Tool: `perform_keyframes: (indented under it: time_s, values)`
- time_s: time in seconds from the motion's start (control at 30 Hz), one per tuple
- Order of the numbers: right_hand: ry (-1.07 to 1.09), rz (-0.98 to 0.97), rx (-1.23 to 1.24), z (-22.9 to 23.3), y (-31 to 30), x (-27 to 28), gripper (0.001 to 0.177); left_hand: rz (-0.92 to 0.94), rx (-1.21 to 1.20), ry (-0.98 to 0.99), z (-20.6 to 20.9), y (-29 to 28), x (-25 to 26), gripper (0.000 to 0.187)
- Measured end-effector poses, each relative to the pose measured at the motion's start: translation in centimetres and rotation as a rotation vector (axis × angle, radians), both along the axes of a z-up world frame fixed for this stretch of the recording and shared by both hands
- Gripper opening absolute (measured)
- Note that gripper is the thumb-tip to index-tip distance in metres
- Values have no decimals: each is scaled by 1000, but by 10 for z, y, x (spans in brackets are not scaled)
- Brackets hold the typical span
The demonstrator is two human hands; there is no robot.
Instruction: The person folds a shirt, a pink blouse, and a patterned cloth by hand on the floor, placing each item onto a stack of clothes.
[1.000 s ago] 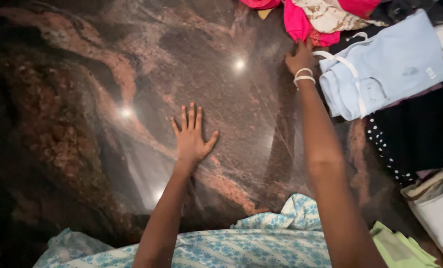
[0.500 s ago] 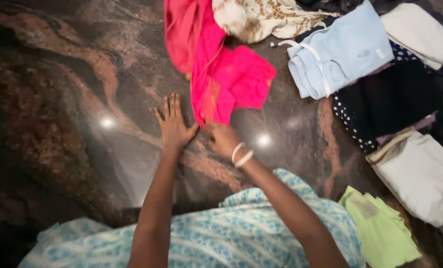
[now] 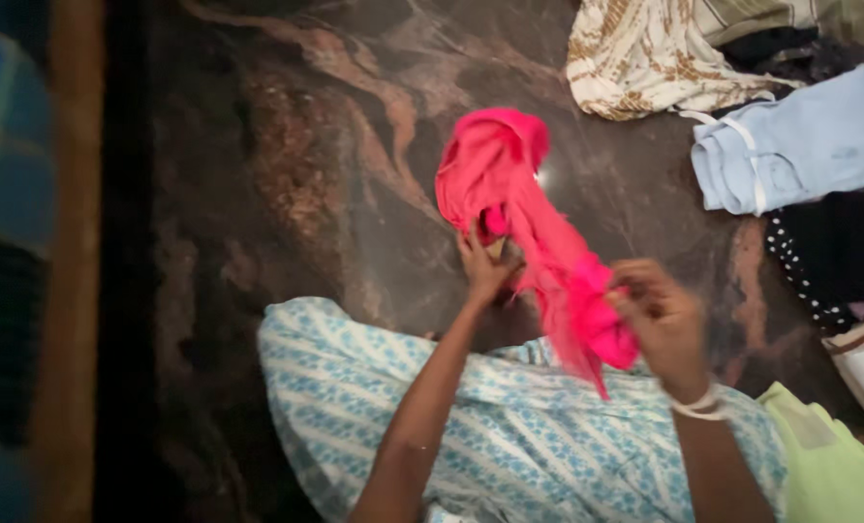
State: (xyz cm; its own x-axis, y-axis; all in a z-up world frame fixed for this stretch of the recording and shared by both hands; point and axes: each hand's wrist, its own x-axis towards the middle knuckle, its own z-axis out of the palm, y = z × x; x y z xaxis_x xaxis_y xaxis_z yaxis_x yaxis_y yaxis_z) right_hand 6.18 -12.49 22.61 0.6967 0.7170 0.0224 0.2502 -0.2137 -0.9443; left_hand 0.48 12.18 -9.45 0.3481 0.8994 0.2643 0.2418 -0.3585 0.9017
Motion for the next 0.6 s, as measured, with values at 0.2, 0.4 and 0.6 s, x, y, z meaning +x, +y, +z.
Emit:
perform_keyframes:
  time_s: [0.2, 0.4, 0.6]
  values:
    - [468, 39, 661, 22, -16, 46, 10, -219, -189, -175, 17, 5, 1, 105]
    - [514, -194, 838, -34, -79, 142, 6, -106, -132, 192, 19, 49, -34, 24]
    - [278, -587, 682, -56, -130, 202, 39, -568, -1083, -952, 118, 133, -48, 26]
